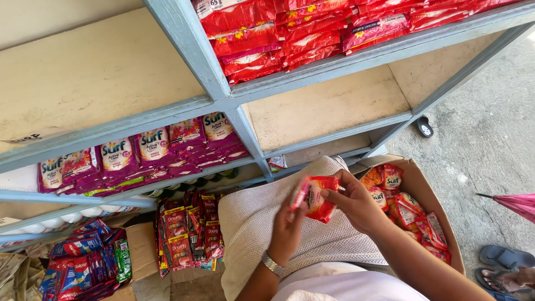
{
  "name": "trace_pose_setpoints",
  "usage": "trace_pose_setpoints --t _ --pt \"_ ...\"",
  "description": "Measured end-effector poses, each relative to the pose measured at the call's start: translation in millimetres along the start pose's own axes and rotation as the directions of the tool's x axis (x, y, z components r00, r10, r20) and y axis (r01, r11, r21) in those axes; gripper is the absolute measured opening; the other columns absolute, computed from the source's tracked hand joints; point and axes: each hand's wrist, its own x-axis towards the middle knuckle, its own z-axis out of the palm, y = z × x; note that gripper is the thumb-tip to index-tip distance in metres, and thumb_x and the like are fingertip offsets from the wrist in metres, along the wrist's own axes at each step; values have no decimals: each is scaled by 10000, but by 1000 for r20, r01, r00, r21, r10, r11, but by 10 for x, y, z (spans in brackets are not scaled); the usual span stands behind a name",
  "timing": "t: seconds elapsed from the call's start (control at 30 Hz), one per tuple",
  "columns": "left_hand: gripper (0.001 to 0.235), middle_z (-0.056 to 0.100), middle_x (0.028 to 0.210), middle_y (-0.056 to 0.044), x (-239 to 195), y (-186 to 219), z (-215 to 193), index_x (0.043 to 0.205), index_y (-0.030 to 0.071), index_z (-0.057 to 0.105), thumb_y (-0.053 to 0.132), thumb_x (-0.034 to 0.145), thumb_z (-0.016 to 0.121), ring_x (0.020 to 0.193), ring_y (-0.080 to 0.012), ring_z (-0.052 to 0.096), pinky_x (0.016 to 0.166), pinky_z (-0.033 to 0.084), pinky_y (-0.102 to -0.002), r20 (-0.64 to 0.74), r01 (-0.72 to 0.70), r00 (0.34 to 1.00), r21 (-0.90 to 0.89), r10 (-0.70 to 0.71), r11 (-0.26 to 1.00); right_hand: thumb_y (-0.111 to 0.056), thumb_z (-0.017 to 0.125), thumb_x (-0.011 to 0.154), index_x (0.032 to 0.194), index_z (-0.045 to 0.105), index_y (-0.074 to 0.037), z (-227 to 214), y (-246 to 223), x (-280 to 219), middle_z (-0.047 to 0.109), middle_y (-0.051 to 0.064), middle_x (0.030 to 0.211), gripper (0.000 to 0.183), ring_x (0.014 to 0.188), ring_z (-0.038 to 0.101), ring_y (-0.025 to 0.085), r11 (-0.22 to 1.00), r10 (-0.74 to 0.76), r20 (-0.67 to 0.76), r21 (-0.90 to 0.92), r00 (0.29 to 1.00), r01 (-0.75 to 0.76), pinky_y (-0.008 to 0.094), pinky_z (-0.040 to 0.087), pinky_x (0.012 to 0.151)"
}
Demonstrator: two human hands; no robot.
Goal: Organizes and stocks sachets of laundry detergent on store shelves.
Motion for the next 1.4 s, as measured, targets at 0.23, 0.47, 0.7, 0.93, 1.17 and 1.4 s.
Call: trace_pose_setpoints --t 0.23,0.47,0.7,0.93,1.17,1.4 --pt "857 445 1551 -154 -61 -35 234 1599 67 249 237 951 784 1444 -253 467 1156 442 -374 271 -59 960 -74 77 996 -114 664 936 1191 516 -65 274 -213 -50 707 82 1019 300 918 681 147 993 41 -11 115 999 -40 311 573 810" --pt "483 720 1212 -74 -119 -286 177 1360 21 545 177 945 734 1091 -149 698 926 583 -337 143 373 927 -249 -347 894 -310 803 859 957 734 -31 195 -457 7 609 41 980 304 892 595 158 687 -139 20 -718 990 111 316 507 794" --pt "463 695 1250 -64 -98 -202 165 1352 36 550 192 955 731 1112 -124 674 951 563 -309 139 293 953 -176 -271 940 -244 831 845 941 842 -19 -74 -173 125 541 53 964 245 929 536 133 762 -123 91 -629 988 153 288 453 822" --pt "483 688 1282 -74 -32 -130 179 1375 25 535 277 994 692 1150 -131 661 970 552 -299 140 261 961 -200 -237 944 -177 779 877 971 808 -4 134 -127 98 571 37 1097 199 969 560 138 990 -50 -87 -133 995 38 300 500 805" --pt "574 703 1196 -80 -4 -252 134 1379 40 529 475 1004 526 1035 -134 704 847 593 -296 -84 409 870 -426 -485 807 -240 761 892 1257 655 -27 228 -128 53 585 78 1227 436 1086 641 171 724 -75 47 -684 996 87 325 561 890" --pt "497 733 1053 -64 -96 -456 62 1239 45 598 481 1020 503 886 -104 733 752 603 -261 -52 480 856 -290 -514 828 -247 807 806 1270 592 -59 354 -353 73 649 27 1231 545 1057 657 160 725 -172 30 -673 985 147 320 572 839"
